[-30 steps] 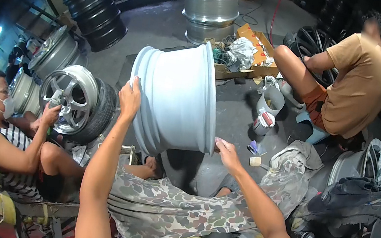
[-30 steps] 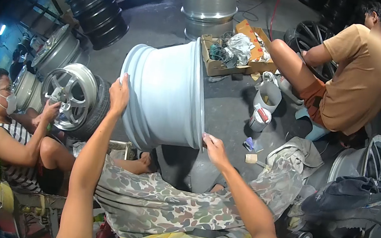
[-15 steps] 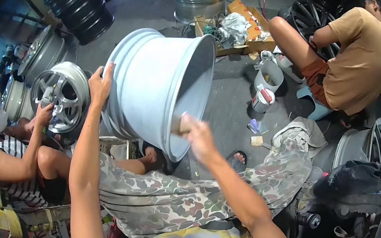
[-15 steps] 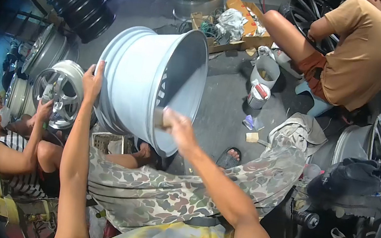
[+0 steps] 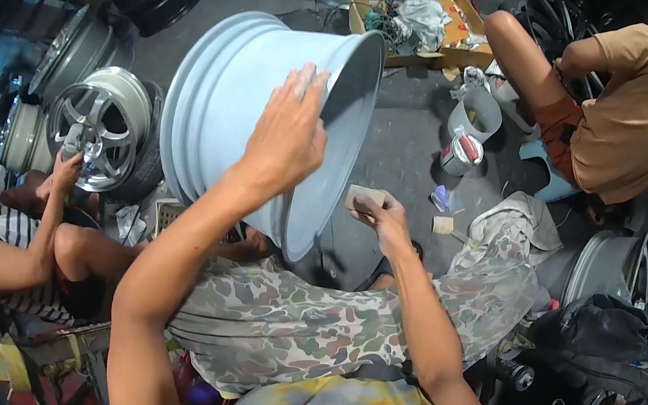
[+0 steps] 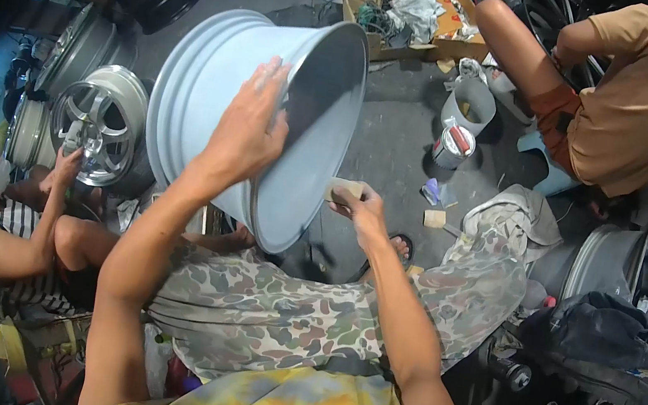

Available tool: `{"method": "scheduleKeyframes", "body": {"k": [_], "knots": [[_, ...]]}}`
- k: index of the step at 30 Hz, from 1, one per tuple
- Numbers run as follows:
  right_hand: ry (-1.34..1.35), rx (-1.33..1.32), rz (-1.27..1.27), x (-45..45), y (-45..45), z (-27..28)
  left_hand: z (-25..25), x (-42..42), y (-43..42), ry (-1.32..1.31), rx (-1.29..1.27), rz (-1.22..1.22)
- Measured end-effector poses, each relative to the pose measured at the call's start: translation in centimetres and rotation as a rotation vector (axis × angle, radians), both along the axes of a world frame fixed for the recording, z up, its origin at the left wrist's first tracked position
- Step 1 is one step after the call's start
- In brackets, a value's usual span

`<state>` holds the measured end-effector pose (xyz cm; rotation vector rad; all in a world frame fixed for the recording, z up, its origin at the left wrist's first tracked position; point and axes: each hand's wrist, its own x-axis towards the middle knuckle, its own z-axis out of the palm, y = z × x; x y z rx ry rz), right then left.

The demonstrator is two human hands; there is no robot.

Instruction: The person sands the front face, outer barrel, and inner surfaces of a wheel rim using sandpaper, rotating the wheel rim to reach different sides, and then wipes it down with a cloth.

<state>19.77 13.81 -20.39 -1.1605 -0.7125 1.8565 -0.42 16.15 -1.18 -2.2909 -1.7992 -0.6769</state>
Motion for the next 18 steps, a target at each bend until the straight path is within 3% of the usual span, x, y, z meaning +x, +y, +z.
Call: {"method": "scheduleKeyframes", "body": {"k": [4,8,10,12,14,16,17,18], "knots": [[-0.165,0.256,0.196,-0.8,-0.6,-3.0,1.6,-2.1,1.6,-0.082,-0.143,-0.106],[-0.405,0.242,0.355,-1.7,-1.2,-2.3,3.5,-4.4,3.8,-0.177,-0.145,-0.043],[-0.510,0.562,0.314,-1.7,-1.8,-3.3,4.2,-6.8,5.0,-0.206,-0.100,-0.020],[-0.533,0.444,0.356,-1.5,-2.2,-3.1,5.4,-7.9,5.1,-0.235,-0.103,0.194],[-0.561,0.329,0.401,-1.8,-2.2,-3.4,4.3,-9.9,5.8,-0.240,0.065,0.329],[-0.376,0.014,0.487,-2.5,-2.1,-4.7,4.7,-12.7,5.9,-0.184,0.094,0.330],[-0.373,0.012,0.496,-3.0,-1.8,-5.4,4.7,-13.8,5.9,-0.223,0.107,0.288],[-0.528,0.199,0.539,-3.7,-1.3,-5.6,4.9,-14.3,5.7,-0.218,0.105,0.297]]}}
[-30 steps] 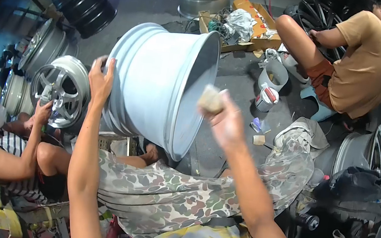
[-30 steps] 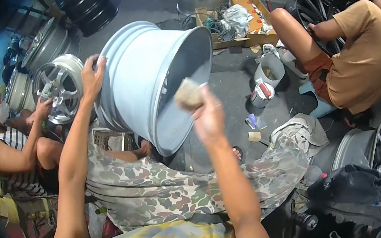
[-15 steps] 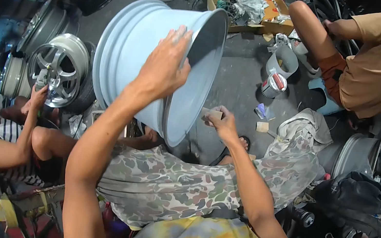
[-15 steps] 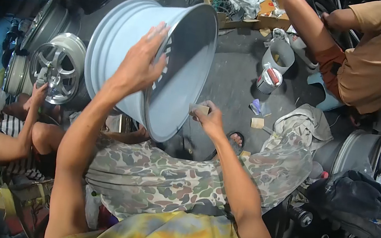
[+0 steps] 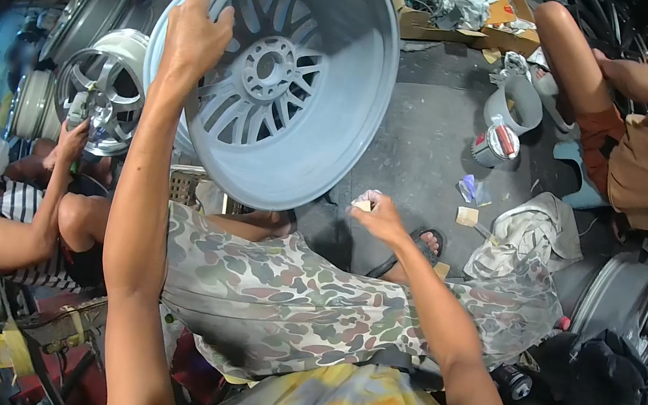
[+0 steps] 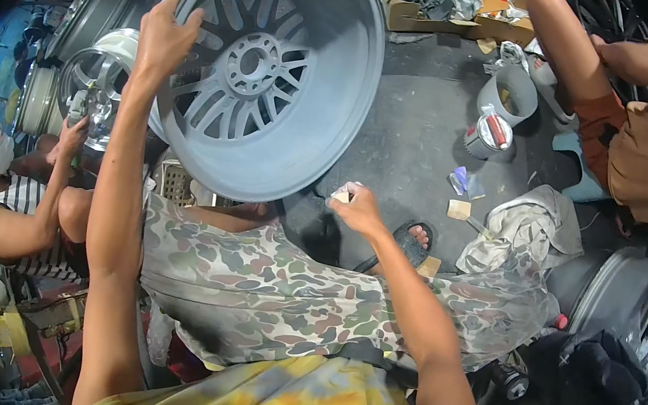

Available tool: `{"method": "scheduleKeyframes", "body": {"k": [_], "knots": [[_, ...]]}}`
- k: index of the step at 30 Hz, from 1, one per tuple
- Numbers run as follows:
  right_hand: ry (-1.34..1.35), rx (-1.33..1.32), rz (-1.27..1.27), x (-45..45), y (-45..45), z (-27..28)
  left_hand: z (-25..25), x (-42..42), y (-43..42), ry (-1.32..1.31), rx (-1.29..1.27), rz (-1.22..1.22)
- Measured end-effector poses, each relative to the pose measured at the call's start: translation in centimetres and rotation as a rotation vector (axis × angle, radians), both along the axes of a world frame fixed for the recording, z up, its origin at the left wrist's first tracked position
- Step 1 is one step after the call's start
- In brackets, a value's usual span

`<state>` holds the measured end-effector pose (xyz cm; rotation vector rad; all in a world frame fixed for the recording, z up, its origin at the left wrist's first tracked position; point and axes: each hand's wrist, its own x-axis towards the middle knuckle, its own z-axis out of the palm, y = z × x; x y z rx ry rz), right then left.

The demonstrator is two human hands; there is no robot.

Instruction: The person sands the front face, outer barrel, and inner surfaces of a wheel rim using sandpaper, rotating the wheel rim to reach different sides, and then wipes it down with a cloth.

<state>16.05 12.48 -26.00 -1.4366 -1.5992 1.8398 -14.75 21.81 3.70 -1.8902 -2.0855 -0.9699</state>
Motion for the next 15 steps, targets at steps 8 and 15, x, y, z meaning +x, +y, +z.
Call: {"method": "scheduleKeyframes", "body": {"k": [8,15], "knots": [[0.130,0.440,0.362,-7.3,5.7,2.2,-0.8,-1.7,-2.5,0.107,-0.030,0.071],[-0.082,0.945,0.604,-7.2,5.3,-3.0,-1.8,-2.3,-3.9,0.080,-0.018,0.168]]}}
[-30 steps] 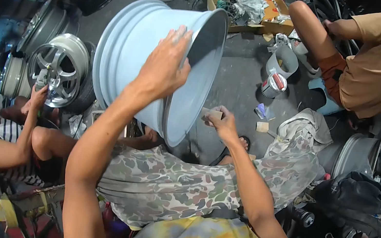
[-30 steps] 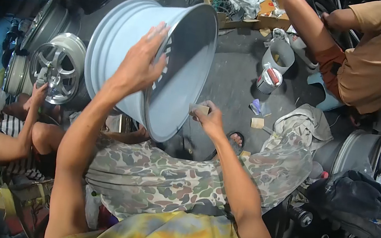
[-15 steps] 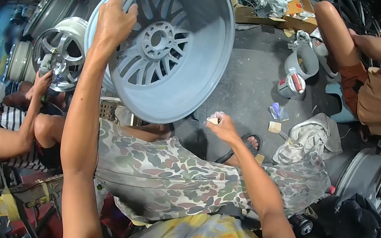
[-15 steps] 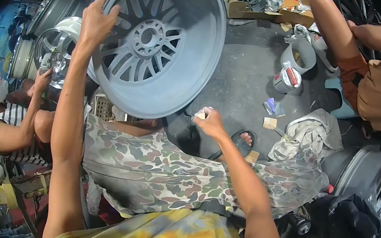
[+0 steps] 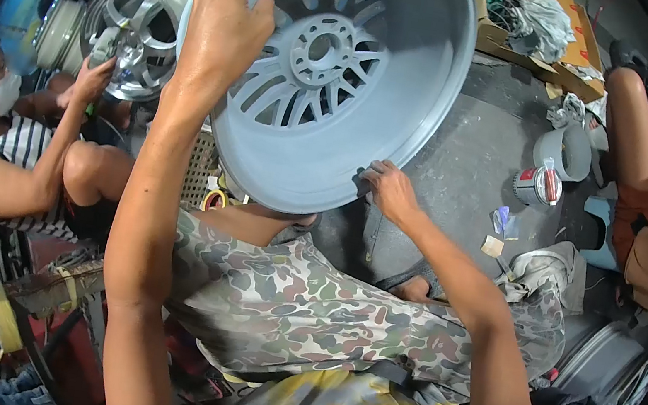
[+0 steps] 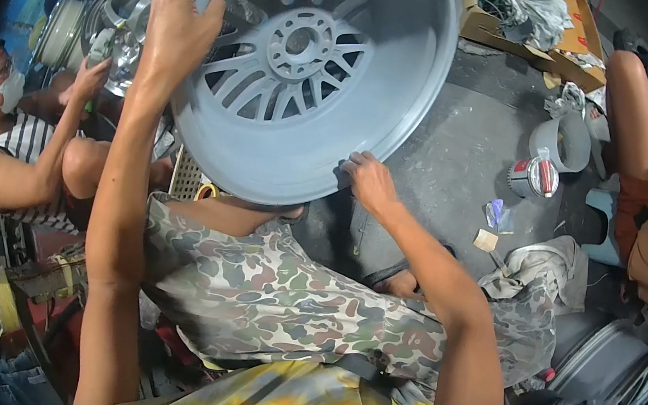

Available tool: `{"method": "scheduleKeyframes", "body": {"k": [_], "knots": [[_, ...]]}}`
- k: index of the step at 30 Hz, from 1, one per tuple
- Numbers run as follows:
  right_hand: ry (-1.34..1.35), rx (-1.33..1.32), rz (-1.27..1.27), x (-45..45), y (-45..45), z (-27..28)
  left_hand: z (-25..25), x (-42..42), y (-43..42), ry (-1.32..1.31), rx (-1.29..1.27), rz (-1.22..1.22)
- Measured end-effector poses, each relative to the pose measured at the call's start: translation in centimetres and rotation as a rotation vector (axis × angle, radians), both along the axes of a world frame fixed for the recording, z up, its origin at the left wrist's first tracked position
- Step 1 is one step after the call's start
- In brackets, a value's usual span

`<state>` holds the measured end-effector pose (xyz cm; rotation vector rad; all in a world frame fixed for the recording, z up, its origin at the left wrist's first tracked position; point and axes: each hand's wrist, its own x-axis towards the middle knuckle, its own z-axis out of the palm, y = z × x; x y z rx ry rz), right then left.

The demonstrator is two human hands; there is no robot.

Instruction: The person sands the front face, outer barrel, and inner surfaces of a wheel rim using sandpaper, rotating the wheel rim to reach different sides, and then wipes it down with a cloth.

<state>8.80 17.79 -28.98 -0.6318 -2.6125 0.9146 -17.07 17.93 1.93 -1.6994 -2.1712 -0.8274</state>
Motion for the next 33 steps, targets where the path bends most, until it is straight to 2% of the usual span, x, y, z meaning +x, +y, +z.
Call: {"method": "scheduleKeyframes", "body": {"k": [2,3,4,5,6,7,8,9,11,12,13,15,17,18,19,20,21,22,23,24,25,26,27,29,30,31,33], "knots": [[0.134,-0.150,-0.020,-0.9,-2.1,1.4,-0.6,0.2,-0.5,0.031,0.038,-0.028],[0.075,-0.275,-0.037,-2.6,-3.8,2.2,-0.6,0.4,-0.5,0.070,0.087,-0.070],[0.208,-0.349,0.006,-4.3,-4.8,5.1,-0.4,0.9,-0.6,0.068,0.085,-0.067],[0.210,-0.619,0.029,-6.3,-5.3,8.5,0.0,1.4,-0.8,0.053,0.075,-0.060],[0.282,-0.571,0.082,-8.3,-4.8,11.3,0.2,1.7,-0.8,0.040,0.063,-0.052],[0.277,-0.787,0.082,-9.7,-4.0,15.2,0.1,1.8,-0.8,0.041,0.061,-0.045],[0.522,-0.929,0.101,-11.1,-3.4,16.6,0.1,1.7,-0.7,0.033,0.084,-0.084],[0.547,-1.092,0.070,-11.6,-2.9,18.5,0.2,1.8,-0.8,0.026,0.107,-0.124],[0.475,-0.869,0.122,-10.7,-3.1,17.4,0.8,2.4,-1.1,0.003,0.075,-0.098],[0.343,-0.722,0.156,-9.3,-3.6,15.4,1.2,2.8,-1.2,-0.020,0.049,-0.078],[0.210,-0.577,0.189,-7.9,-3.9,11.9,1.3,2.8,-1.3,-0.018,0.052,-0.074],[0.216,-0.075,0.262,-4.3,-2.0,1.3,1.2,2.8,-1.7,-0.017,0.083,-0.087],[0.056,0.048,0.258,-0.9,3.6,-2.1,0.7,2.7,-1.9,0.051,0.099,-0.079],[0.060,0.052,0.261,-0.3,4.3,-3.4,0.5,2.6,-2.0,0.120,0.114,-0.079],[-0.053,0.137,0.208,0.0,4.7,-4.2,0.1,2.4,-1.9,0.125,0.119,-0.079],[-0.162,0.229,0.152,-0.2,5.6,-4.9,-0.3,2.0,-1.4,0.014,0.111,-0.110],[-0.008,-0.073,0.325,-1.1,3.6,-2.4,-0.3,1.8,-1.0,-0.097,0.103,-0.143],[-0.146,-0.097,0.239,-3.2,0.1,1.4,-0.1,2.0,-0.8,-0.095,0.108,-0.150],[0.125,-0.262,0.232,-4.6,-2.2,2.4,0.2,2.3,-0.7,-0.171,0.100,-0.147],[0.241,-0.531,0.214,-7.0,-3.9,5.6,0.5,2.5,-0.7,-0.245,0.091,-0.145],[0.269,-0.734,0.139,-8.7,-4.4,11.2,0.8,2.7,-0.7,-0.319,0.081,-0.144],[0.290,-0.956,0.083,-10.0,-4.0,15.0,0.6,2.6,-0.5,-0.286,0.114,-0.140],[0.557,-1.017,0.051,-11.0,-3.9,17.3,0.6,2.6,-0.4,-0.282,0.121,-0.153],[0.584,-0.912,0.009,-11.0,-4.5,17.5,0.8,2.2,-0.6,-0.416,0.070,-0.084],[0.414,-0.732,0.078,-10.1,-4.6,15.5,0.7,1.6,-0.7,-0.411,0.038,-0.071],[0.241,-0.548,0.145,-8.8,-4.4,12.1,0.7,1.6,-0.6,-0.402,0.048,-0.081],[0.168,-0.358,0.157,-5.5,-3.9,4.0,0.4,1.6,-1.0,-0.465,0.116,-0.104]]}}
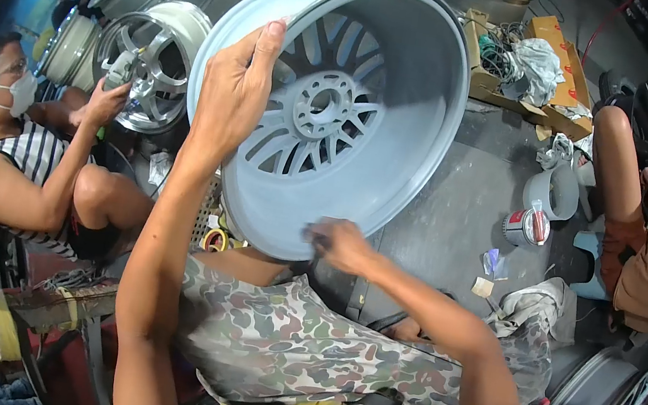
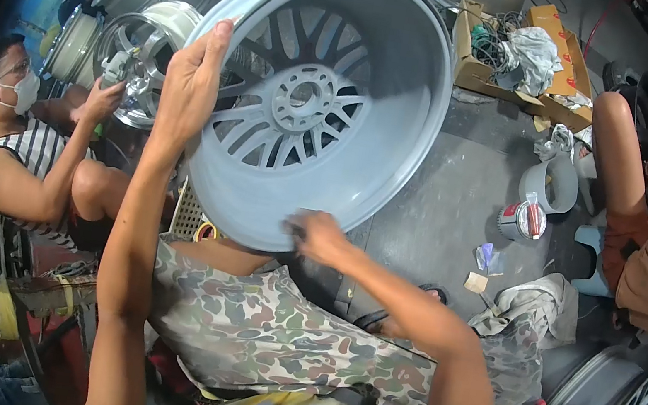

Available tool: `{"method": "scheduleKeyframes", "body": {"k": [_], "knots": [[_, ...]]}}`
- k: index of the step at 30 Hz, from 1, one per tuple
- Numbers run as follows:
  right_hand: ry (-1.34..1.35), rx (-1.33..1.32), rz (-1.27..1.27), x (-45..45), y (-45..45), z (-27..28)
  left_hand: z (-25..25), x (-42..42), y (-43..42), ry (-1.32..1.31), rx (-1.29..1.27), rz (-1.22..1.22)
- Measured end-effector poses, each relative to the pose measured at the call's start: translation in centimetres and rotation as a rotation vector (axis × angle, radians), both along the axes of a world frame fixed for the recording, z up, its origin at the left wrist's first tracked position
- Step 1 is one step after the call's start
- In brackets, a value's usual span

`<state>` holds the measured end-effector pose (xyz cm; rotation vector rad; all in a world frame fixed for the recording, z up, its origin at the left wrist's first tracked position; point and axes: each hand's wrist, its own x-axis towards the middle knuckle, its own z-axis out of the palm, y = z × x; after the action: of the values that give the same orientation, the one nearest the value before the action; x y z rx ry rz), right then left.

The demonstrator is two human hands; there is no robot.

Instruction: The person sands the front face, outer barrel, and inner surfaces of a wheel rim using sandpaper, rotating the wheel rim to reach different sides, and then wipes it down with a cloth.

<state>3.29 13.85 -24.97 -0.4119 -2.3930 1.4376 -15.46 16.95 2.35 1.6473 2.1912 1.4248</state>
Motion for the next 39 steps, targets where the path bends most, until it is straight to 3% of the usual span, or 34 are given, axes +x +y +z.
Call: {"method": "scheduleKeyframes", "body": {"k": [3,5,7,8,9,12,13,15,17,18,22,24,28,30,31,32,34,36,38,39], "knots": [[-0.248,0.166,0.059,1.8,2.2,-0.8,-0.2,0.1,-0.3,-0.020,0.013,-0.014],[-0.011,-0.025,0.005,-1.5,-0.4,0.3,-0.1,0.1,-0.1,-0.015,0.017,-0.027],[0.009,-0.282,-0.021,-4.5,0.0,10.3,-0.2,0.1,0.1,-0.006,-0.001,-0.021],[0.353,-0.643,-0.097,-6.5,0.2,12.4,-0.2,0.2,0.2,-0.006,0.002,-0.029],[0.438,-0.733,-0.199,-7.2,1.5,15.5,-0.1,0.3,0.3,-0.010,-0.019,-0.015],[0.432,-0.628,-0.177,-6.7,1.8,16.2,0.2,0.5,0.4,0.002,-0.014,-0.004],[0.261,-0.584,0.021,-6.8,1.4,11.4,0.2,0.6,0.5,0.011,0.006,-0.004],[0.027,-0.290,0.074,-3.9,0.3,8.4,0.2,0.9,0.3,-0.003,0.014,-0.001],[0.037,-0.272,0.094,-3.9,0.7,7.6,0.2,1.0,0.0,-0.033,-0.010,0.014],[0.024,-0.253,0.106,-4.6,1.6,9.9,0.2,1.0,0.0,-0.035,-0.004,0.009],[0.633,-0.934,-0.234,-8.6,8.2,20.0,0.4,1.3,0.0,-0.112,-0.024,-0.014],[0.626,-0.927,-0.211,-8.5,8.4,20.3,0.4,1.1,0.2,-0.184,-0.048,-0.034],[0.596,-0.935,-0.026,-8.2,6.9,17.6,0.0,1.3,0.1,-0.060,-0.013,-0.016],[0.643,-0.809,-0.242,-9.0,10.4,18.3,0.2,1.6,-0.3,-0.101,-0.045,-0.041],[0.761,-0.971,-0.403,-8.5,12.7,20.0,0.3,2.1,-0.4,-0.097,-0.010,-0.055],[0.891,-0.979,-0.382,-7.5,15.9,20.5,0.3,2.2,-0.4,-0.094,-0.007,-0.050],[1.019,-1.094,-0.650,-6.9,24.0,17.5,0.0,2.1,-0.4,-0.061,0.022,-0.089],[0.923,-1.245,-0.884,-5.0,31.7,11.0,0.1,2.0,-0.2,-0.090,0.016,-0.085],[0.951,-1.345,-1.078,-3.0,33.4,6.0,1.0,2.7,-0.1,-0.115,-0.090,-0.046],[0.837,-1.225,-1.167,-2.1,33.1,4.9,1.2,2.7,-0.1,-0.122,-0.087,-0.041]]}}
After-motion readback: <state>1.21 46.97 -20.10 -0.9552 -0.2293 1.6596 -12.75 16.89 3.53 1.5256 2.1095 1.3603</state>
